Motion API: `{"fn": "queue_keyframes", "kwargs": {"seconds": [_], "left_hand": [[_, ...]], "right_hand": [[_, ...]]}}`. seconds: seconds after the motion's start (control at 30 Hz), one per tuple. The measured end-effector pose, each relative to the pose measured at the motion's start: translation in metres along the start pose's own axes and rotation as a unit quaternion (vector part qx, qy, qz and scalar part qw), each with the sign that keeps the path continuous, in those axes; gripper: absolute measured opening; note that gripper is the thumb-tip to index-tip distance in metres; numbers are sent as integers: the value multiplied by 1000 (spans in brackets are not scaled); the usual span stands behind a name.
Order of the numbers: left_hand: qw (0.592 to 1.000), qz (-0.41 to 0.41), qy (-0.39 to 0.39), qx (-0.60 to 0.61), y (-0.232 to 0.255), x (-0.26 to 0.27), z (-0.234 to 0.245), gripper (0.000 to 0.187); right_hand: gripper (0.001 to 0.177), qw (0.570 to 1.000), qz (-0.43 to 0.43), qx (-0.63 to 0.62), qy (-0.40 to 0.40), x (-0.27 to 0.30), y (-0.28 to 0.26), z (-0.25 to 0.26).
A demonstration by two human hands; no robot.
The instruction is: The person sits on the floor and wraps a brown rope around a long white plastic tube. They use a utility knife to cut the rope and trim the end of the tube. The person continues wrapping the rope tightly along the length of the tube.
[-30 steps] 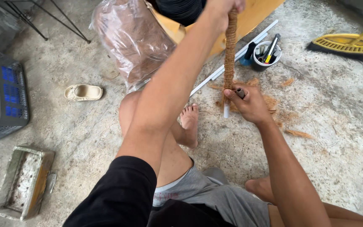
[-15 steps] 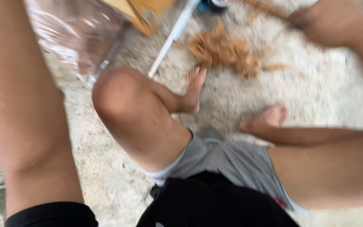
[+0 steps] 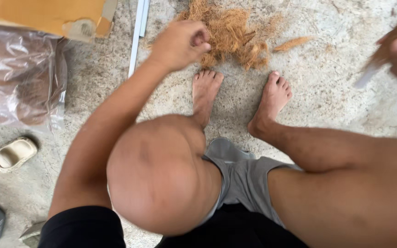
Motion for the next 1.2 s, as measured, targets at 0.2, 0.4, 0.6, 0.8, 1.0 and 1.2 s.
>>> {"fn": "queue_keyframes", "kwargs": {"seconds": [0.2,0.4,0.6,0.8,1.0,1.2], "left_hand": [[914,-191,218,-282,50,-71,-40,57],[993,-80,76,-43,5,-97,-43,13],[957,68,59,276,-8,-79,-23,17],[918,-27,81,387,9,-78,-26,22],[906,-73,24,415,25,-81,-36,25],[898,-92,32,429,32,-79,-30,28]], "right_hand": [[27,963,23,-259,-74,-65,6,-123],[30,938,-33,-330,-99,-105,-22,-182],[37,937,-27,-321,-133,-105,-14,-200],[26,935,131,-289,-160,-120,-69,-190],[25,953,173,-182,-172,-150,-90,-188],[45,963,138,-146,-180,-161,-85,-199]]}}
Point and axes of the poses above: each hand's wrist, its own x-axis away from the middle knuckle, its own z-axis out of the back of the hand, y = z × x, the point moved 4 cm from there along -x, towards the middle knuckle, and after that the axes turned 12 degrees about -y, right-handed, at the moved point
